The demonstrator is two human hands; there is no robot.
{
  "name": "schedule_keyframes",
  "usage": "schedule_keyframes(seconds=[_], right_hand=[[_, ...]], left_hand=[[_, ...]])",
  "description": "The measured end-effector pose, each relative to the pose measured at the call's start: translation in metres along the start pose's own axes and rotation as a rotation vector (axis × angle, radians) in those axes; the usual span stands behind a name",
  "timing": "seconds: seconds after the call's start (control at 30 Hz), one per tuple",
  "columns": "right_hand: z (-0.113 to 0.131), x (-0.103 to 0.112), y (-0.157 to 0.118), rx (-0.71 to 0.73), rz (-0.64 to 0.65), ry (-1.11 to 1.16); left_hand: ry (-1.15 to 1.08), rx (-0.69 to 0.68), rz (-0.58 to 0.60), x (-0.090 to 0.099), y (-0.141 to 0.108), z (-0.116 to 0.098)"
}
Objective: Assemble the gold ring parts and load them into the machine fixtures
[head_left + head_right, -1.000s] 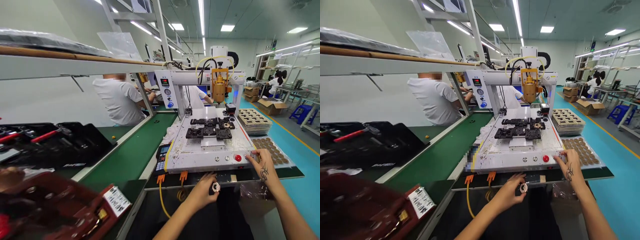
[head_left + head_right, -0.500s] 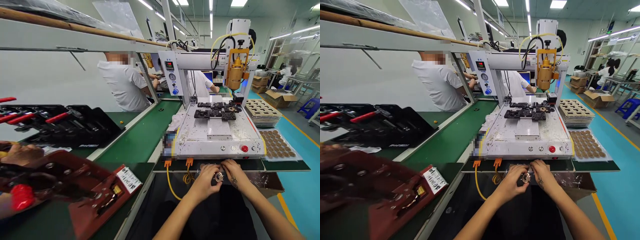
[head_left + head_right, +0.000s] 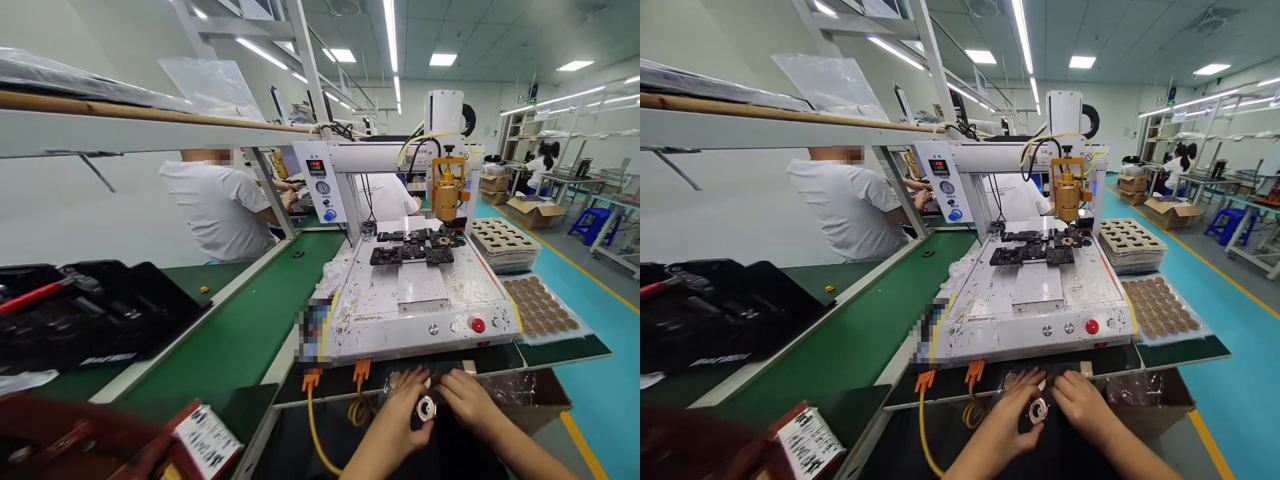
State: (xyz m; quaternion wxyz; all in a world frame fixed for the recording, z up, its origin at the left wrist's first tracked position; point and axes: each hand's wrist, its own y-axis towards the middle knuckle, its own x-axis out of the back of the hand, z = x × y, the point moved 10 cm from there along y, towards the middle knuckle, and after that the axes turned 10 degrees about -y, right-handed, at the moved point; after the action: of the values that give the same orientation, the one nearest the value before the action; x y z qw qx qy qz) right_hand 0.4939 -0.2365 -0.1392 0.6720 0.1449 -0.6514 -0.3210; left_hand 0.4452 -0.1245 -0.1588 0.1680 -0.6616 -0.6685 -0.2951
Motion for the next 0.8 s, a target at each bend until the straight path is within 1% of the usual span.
schedule_keyframes(seconds=[0.07,0.13,0.23,0.3,0.4,0.53,0.63,0.8], right_hand=[[0.002,0.005,-0.003,-0.022,-0.013,0.031],[-0.002,0.012,-0.002,-0.083,-0.003,0.064],[-0.012,0.017,0.006,-0.166,0.056,0.103],[-0.017,0.015,0.014,-0.181,0.105,0.113],[-0.018,0.008,0.020,-0.152,0.168,0.109],[-0.017,0.000,0.013,-0.093,0.196,0.080],[-0.016,-0.004,0.001,-0.022,0.162,0.049],[-0.007,-0.006,-0.024,0.102,0.034,0.030]], left_hand=[[-0.034,0.028,0.024,0.003,0.001,-0.003],[-0.073,0.056,0.045,0.005,0.000,-0.005],[-0.111,0.070,0.055,0.006,-0.001,-0.009],[-0.114,0.056,0.045,0.005,-0.003,-0.012],[-0.112,0.039,0.024,0.002,-0.006,-0.015],[-0.112,0.037,0.012,0.002,-0.007,-0.017],[-0.122,0.047,0.028,0.003,-0.005,-0.018],[-0.146,0.036,0.072,0.004,-0.002,-0.019]])
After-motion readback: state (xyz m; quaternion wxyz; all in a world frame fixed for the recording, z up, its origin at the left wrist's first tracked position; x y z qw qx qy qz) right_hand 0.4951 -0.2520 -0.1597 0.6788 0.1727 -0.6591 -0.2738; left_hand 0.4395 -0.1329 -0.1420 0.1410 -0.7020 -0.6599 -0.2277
